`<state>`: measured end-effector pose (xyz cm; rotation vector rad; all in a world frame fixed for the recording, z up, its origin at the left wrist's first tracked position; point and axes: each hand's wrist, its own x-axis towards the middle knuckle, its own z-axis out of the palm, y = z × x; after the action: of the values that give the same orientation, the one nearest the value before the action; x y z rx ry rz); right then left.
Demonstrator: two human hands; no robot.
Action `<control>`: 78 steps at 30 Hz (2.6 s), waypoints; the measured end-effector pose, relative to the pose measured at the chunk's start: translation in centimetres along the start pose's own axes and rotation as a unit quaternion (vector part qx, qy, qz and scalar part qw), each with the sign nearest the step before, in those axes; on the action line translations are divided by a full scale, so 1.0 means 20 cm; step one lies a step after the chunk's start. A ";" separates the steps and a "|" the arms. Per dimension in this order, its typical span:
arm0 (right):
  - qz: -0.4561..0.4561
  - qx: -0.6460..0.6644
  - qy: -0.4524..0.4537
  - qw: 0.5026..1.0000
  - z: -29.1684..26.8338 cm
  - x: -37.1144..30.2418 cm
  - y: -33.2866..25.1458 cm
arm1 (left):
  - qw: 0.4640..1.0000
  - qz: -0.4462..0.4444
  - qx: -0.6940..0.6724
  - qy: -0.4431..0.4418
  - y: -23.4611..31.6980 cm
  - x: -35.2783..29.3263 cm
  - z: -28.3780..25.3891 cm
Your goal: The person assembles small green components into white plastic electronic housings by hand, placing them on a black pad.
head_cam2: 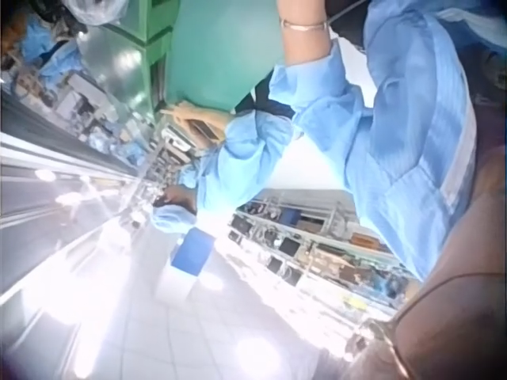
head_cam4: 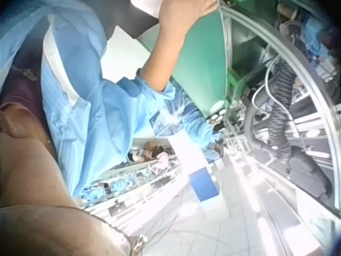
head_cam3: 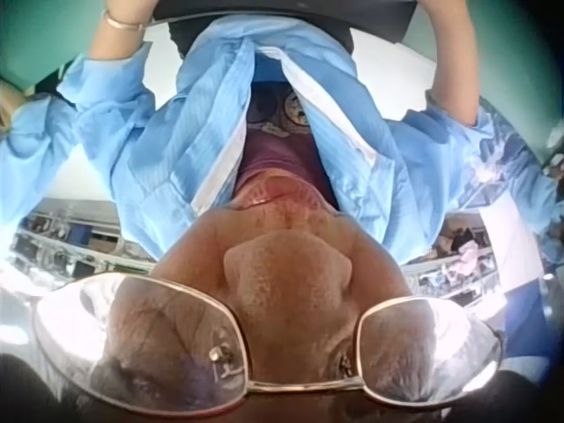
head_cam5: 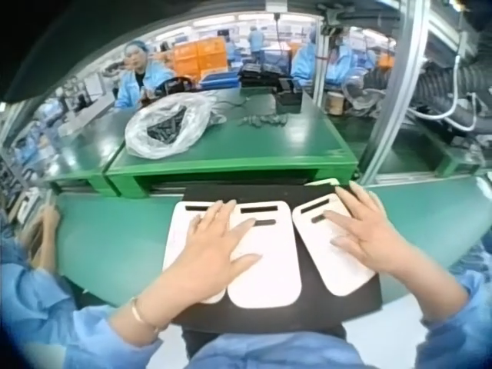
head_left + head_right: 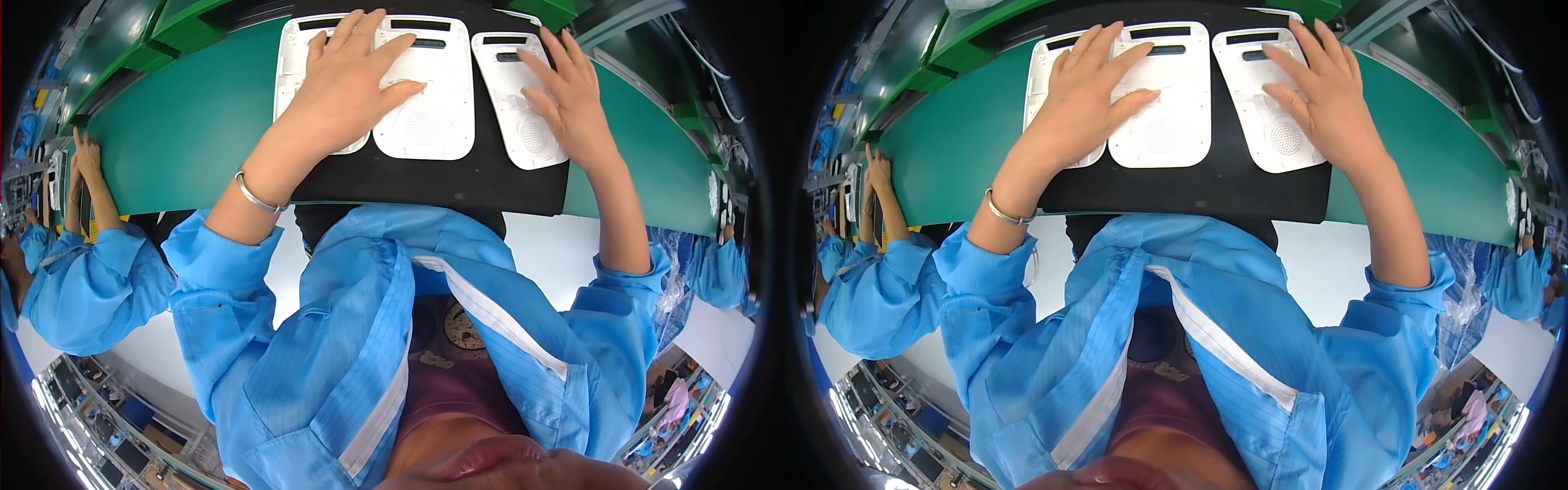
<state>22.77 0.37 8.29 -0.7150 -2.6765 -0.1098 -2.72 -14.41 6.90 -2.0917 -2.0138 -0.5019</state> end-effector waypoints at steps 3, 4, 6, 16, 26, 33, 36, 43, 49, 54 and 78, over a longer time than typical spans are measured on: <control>-0.008 -0.030 -0.048 0.998 0.02 -0.06 0.04 | 0.999 0.010 -0.037 0.010 0.00 0.03 -0.01; 0.001 -0.031 -0.047 0.998 0.03 -0.06 0.04 | 0.998 0.009 -0.056 0.019 -0.01 0.03 -0.01; 0.021 -0.005 0.016 1.000 0.02 -0.03 0.02 | 0.994 0.006 -0.096 0.046 -0.01 0.02 -0.05; -0.004 0.021 -0.078 0.997 -0.10 0.04 -0.01 | 0.972 -0.122 -0.184 0.080 -0.09 -0.15 -0.18; 0.004 0.054 -0.072 0.996 -0.05 0.03 0.02 | 0.858 -0.329 -0.383 0.096 -0.14 -0.43 -0.15; 0.281 0.198 -0.003 0.939 -0.04 -0.13 0.22 | 0.777 -0.391 -0.492 0.047 -0.14 -0.58 -0.17; 0.367 0.276 -0.012 0.888 -0.08 -0.14 0.22 | 0.774 -0.394 -0.493 0.049 -0.12 -0.60 -0.17; 0.416 0.465 -0.099 0.776 -0.13 -0.16 0.21 | 0.754 -0.400 -0.517 0.069 -0.08 -0.59 -0.20; 0.332 0.602 -0.059 0.724 -0.22 -0.09 0.08 | 0.656 -0.398 -0.607 0.206 -0.14 -0.61 -0.30; 0.296 0.665 -0.131 0.673 -0.29 0.12 -0.24 | 0.535 -0.369 -0.648 0.398 -0.22 -0.73 -0.41; 0.093 0.225 0.087 0.966 0.04 1.05 -0.01 | 0.524 -0.498 -0.470 0.507 -1.03 -1.20 -0.38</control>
<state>5.54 10.05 15.23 -0.7578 -2.3275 0.4486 -24.36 -38.46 3.12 0.0275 -1.8437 -2.5936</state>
